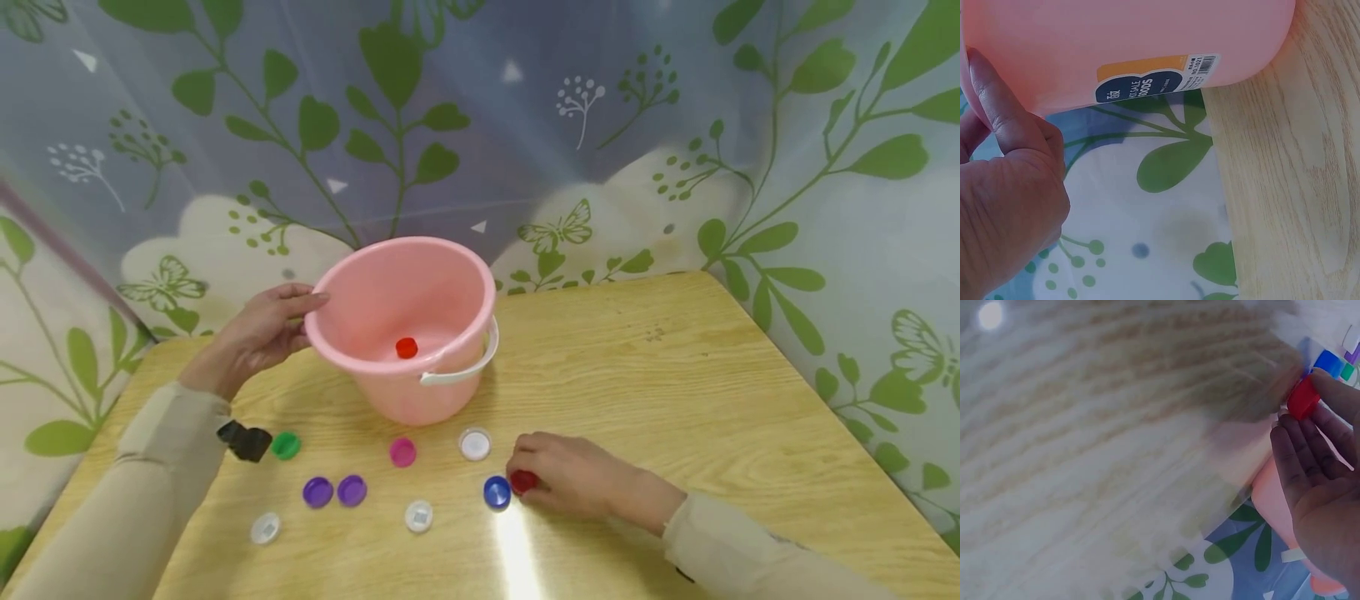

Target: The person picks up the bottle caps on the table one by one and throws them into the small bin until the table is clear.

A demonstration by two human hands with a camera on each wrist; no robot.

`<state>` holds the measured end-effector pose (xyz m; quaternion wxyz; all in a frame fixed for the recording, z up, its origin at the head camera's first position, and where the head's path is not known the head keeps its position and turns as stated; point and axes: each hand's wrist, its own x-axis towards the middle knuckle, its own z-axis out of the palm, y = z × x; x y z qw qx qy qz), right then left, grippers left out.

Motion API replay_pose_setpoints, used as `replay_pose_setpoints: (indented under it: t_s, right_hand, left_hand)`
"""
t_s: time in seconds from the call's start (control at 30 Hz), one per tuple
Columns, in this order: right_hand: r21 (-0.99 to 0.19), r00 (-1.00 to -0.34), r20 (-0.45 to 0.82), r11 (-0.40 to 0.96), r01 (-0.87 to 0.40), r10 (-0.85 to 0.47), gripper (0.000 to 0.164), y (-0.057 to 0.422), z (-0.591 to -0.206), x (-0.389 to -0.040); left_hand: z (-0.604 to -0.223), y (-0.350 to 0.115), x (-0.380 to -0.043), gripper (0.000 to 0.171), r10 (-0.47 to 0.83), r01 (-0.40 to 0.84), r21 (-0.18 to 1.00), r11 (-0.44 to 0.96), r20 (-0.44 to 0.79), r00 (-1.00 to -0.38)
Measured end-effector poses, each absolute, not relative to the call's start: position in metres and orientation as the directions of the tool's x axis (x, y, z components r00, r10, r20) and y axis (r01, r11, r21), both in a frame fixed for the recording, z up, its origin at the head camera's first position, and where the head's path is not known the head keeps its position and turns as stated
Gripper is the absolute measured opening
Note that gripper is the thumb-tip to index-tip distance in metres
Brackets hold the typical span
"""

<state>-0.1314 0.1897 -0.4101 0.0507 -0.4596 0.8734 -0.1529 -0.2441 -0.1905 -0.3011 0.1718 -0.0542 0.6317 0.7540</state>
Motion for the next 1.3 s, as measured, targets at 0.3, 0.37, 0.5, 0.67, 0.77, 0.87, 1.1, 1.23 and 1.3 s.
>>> replay_pose_setpoints:
  t_s: [0.3, 0.37, 0.5, 0.67, 0.77, 0.87, 1.1, 1.23, 1.3]
  right_hand:
    - [-0.297, -0.6, 0.068, 0.558, -0.775, -0.797, 0.026, 0.195, -0.391, -0.143]
    - [-0.291, -0.598, 0.096, 0.553, -0.781, -0.795, 0.026, 0.197, -0.385, -0.147]
    - [-0.295, -0.602, 0.15, 0.546, -0.784, -0.784, 0.027, 0.202, -0.368, -0.158]
    - [-0.315, -0.649, 0.188, 0.581, -0.751, -0.737, 0.03, 0.213, -0.337, -0.176]
    - [-0.299, -0.664, 0.221, 0.599, -0.743, -0.714, 0.031, 0.218, -0.317, -0.187]
    - [-0.281, -0.672, 0.248, 0.612, -0.739, -0.698, 0.032, 0.222, -0.298, -0.198]
    - [-0.246, -0.655, 0.315, 0.607, -0.755, -0.687, 0.034, 0.219, -0.267, -0.219]
    - [-0.224, -0.625, 0.343, 0.585, -0.779, -0.701, 0.035, 0.212, -0.261, -0.23]
    - [-0.232, -0.619, 0.347, 0.575, -0.784, -0.705, 0.035, 0.207, -0.258, -0.235]
  left_hand:
    - [-0.302, -0.189, -0.245, 0.029, 0.187, -0.332, 0.929, -0.163, -0.301, -0.935]
    - [-0.303, -0.19, -0.246, 0.028, 0.186, -0.332, 0.928, -0.166, -0.302, -0.935]
    - [-0.304, -0.19, -0.246, 0.028, 0.187, -0.334, 0.928, -0.165, -0.303, -0.935]
    - [-0.304, -0.191, -0.245, 0.029, 0.189, -0.329, 0.931, -0.16, -0.298, -0.936]
    - [-0.303, -0.191, -0.245, 0.028, 0.188, -0.322, 0.933, -0.161, -0.291, -0.938]
    - [-0.303, -0.191, -0.245, 0.027, 0.184, -0.318, 0.933, -0.17, -0.287, -0.94]
    - [-0.303, -0.191, -0.245, 0.028, 0.186, -0.314, 0.932, -0.183, -0.281, -0.941]
    - [-0.302, -0.19, -0.244, 0.029, 0.186, -0.317, 0.932, -0.176, -0.285, -0.94]
    - [-0.302, -0.19, -0.244, 0.03, 0.187, -0.32, 0.931, -0.173, -0.288, -0.939]
